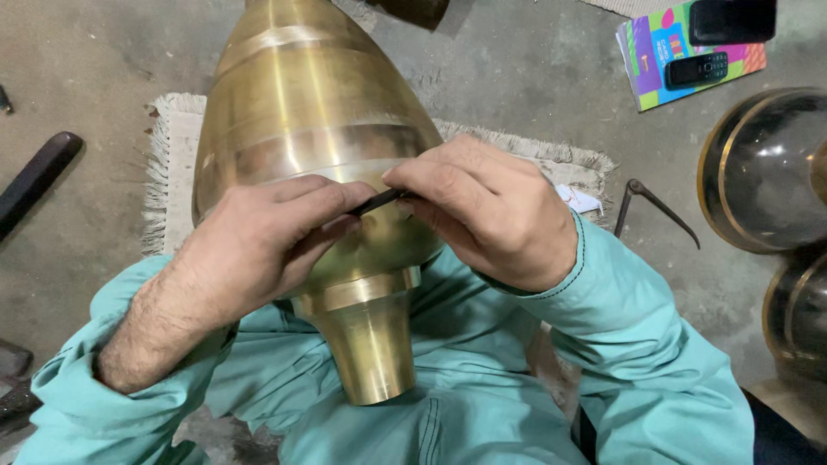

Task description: The person sits on the workshop floor with a large spun brass vessel on their lap. They use a divider compass to scribe reference lines around the brass body, repositioning the tool and rotating the vessel to mark different sections, and occasionally steady the vessel with one hand while marking with the other.

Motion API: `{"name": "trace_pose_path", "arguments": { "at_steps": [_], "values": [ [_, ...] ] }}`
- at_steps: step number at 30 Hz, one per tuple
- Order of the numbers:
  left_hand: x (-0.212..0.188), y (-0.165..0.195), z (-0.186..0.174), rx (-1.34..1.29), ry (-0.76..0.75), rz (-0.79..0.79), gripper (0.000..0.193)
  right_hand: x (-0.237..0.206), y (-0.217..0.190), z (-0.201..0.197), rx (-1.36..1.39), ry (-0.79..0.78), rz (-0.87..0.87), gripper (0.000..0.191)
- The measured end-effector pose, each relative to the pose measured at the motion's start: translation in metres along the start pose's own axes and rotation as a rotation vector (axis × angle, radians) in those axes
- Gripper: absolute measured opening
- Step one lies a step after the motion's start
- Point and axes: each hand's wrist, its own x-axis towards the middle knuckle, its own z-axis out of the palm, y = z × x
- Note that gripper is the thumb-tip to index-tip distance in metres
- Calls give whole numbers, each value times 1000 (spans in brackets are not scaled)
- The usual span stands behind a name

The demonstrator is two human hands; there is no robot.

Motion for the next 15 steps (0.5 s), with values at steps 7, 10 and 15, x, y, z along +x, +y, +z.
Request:
{"name": "trace_pose_path", "arguments": {
  "at_steps": [7,10,15],
  "values": [
    [-4,1,2,46,-14,-7,45,5,-1,-4,1,-22,-7,33],
    [-5,0,3,64,-1,-1,42,8,-3,-5,-3,-20,-11,34],
    [-9,0,2,84,-56,5,54,-1,-16,-6,-2,-8,25,39]
  ]
}}
